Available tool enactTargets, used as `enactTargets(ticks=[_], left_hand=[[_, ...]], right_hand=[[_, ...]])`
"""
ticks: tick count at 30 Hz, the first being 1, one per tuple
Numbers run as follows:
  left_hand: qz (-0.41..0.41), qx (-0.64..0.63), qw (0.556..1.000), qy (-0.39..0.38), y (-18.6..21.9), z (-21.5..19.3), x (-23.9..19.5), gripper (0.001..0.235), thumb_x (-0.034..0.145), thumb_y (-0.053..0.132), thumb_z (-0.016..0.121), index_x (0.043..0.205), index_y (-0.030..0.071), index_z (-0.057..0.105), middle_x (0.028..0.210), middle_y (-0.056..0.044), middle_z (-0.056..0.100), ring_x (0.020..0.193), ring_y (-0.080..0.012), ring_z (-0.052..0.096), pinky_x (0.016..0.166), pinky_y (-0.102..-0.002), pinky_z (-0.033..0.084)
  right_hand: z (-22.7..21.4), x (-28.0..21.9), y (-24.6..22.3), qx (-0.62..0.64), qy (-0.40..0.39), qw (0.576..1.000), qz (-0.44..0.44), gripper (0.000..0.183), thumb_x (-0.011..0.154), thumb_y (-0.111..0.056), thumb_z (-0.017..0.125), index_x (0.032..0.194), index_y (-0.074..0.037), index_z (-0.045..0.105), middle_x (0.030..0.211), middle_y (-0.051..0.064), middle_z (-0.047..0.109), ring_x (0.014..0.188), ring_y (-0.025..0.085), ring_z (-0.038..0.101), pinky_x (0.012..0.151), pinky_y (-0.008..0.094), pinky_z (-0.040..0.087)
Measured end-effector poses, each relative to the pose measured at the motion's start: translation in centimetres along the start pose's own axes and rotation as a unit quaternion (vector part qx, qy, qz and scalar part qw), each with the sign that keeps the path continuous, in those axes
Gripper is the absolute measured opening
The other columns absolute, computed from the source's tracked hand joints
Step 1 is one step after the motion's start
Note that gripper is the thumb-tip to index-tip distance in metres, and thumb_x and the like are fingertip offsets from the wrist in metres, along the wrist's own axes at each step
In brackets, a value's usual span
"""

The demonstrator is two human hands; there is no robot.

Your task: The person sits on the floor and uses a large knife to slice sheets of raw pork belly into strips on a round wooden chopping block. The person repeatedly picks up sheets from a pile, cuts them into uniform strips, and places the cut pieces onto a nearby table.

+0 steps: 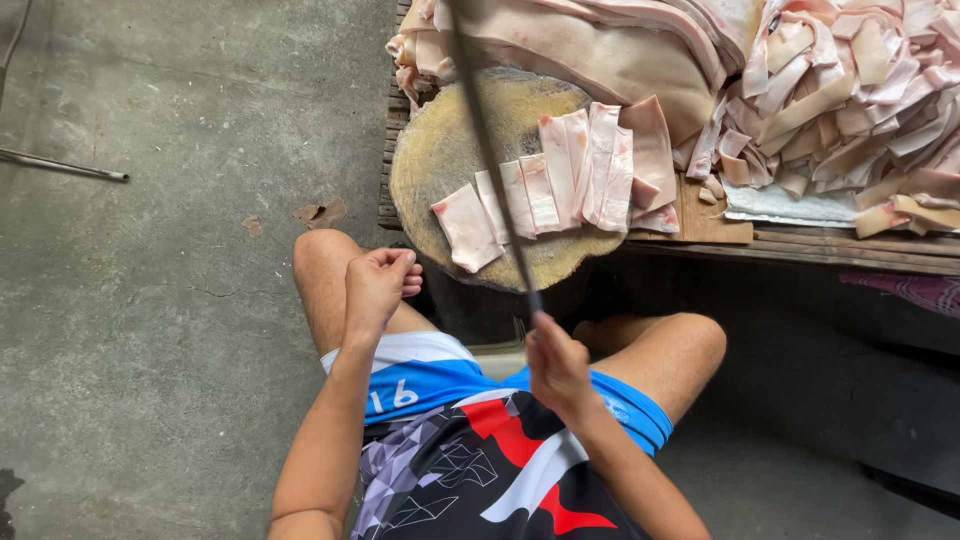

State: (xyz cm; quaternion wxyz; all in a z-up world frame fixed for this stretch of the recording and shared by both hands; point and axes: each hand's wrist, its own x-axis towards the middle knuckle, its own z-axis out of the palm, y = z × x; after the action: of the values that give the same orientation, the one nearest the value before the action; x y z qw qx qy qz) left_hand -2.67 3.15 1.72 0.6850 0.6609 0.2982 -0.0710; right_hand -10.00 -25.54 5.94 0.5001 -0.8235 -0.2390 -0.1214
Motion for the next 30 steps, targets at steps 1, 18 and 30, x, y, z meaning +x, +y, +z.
enactTargets(ticks=[1,18,30], left_hand=[[-0.006,-0.014,1.000,-0.005,0.0,-0.1,0.0,0.021,0.097,0.013,0.068,0.104,-0.007,0.071,0.082,-0.011,0.074,0.064,-0.0142,0.070,0.058,-0.027,0.061],[0.303,0.269,0.905,-0.129,4.7,14.0,5.6,0.049,0.084,0.011,0.055,0.131,-0.004,0.052,0.097,-0.029,0.069,0.090,-0.0503,0.067,0.078,-0.056,0.053],[0.500,0.576,0.386,-0.519,15.2,30.9,9.2,0.047,0.088,0.051,0.072,0.130,0.029,0.068,0.137,-0.004,0.063,0.125,-0.0305,0.059,0.101,-0.056,0.047]], right_hand=[[1.2,-0.3,0.9,-0.061,-0.032,0.996,0.051,0.065,0.107,-0.014,0.058,0.165,-0.025,0.034,0.081,0.010,0.059,0.066,0.022,0.058,0.063,0.031,0.051],[-4.8,-5.4,11.2,0.679,0.122,0.629,0.359,0.011,0.098,-0.012,0.060,0.106,-0.008,0.053,0.063,-0.002,0.043,0.044,0.007,0.045,0.039,0.026,0.044],[-6.6,-4.1,11.6,0.853,0.183,0.474,0.120,0.007,0.102,-0.007,0.056,0.107,-0.004,0.052,0.063,-0.002,0.040,0.047,0.008,0.045,0.045,0.025,0.049]])
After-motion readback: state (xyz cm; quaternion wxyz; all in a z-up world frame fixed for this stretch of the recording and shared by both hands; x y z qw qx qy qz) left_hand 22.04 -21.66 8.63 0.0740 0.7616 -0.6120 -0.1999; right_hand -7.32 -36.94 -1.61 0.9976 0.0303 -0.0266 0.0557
